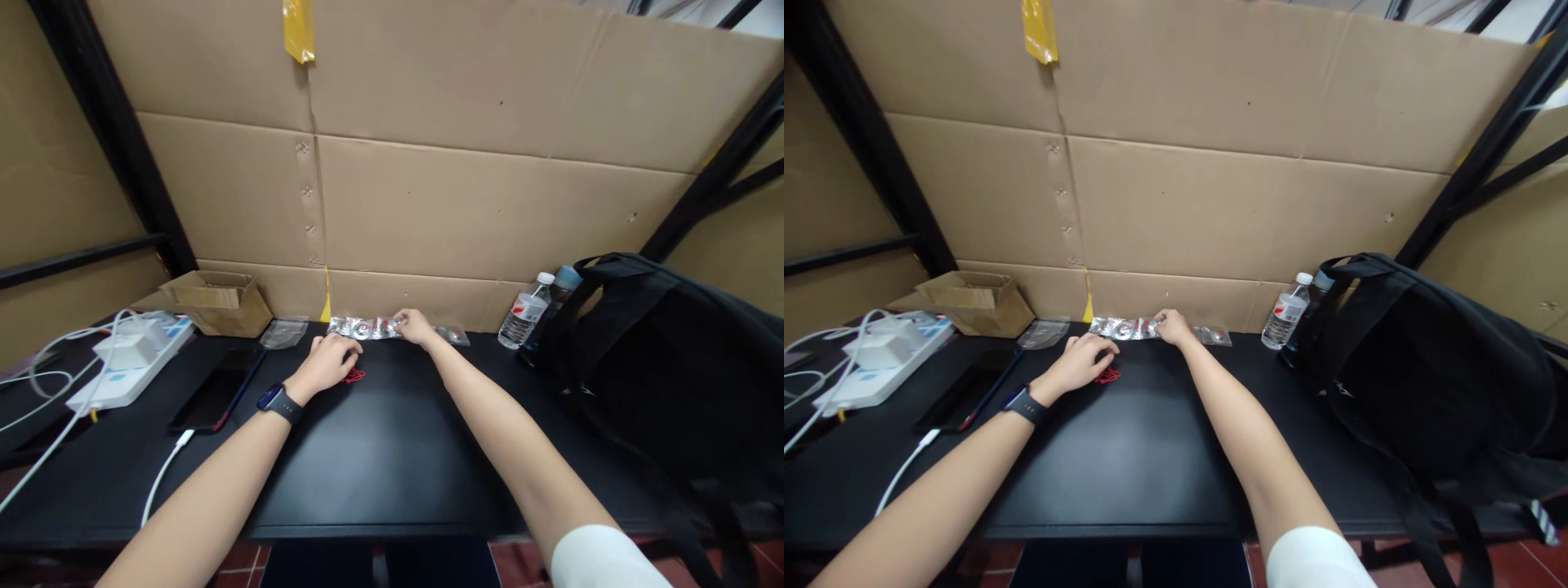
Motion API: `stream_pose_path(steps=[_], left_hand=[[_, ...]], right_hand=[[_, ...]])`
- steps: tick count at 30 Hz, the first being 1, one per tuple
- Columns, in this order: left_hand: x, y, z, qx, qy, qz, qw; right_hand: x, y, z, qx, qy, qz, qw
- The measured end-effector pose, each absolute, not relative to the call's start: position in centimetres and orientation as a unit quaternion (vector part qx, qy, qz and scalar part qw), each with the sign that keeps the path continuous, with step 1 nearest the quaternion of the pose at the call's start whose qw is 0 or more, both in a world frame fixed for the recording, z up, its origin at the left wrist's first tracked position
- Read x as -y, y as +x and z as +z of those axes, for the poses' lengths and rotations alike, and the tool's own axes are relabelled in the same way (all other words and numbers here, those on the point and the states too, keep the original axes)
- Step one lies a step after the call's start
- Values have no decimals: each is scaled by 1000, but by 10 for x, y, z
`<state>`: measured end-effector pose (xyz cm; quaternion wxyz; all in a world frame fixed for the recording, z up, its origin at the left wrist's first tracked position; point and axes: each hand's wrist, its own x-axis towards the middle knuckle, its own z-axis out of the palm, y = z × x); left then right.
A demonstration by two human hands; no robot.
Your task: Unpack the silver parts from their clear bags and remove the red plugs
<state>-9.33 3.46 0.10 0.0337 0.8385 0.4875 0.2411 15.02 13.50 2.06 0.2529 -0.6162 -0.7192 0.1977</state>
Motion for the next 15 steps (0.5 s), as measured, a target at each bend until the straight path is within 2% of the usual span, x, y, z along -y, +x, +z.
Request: stream_pose_path(steps=[4, 8, 15], left_hand=[[-41, -103, -3, -499, 831, 242, 45], [-42, -105, -4, -486, 839, 234, 65], [-42, -101, -6, -434, 873, 207, 85]], right_hand=[[-131, 144, 22, 701, -662, 134, 229], [-109, 159, 28, 726, -665, 62, 167], [-59, 231, 44, 838, -519, 168, 35]])
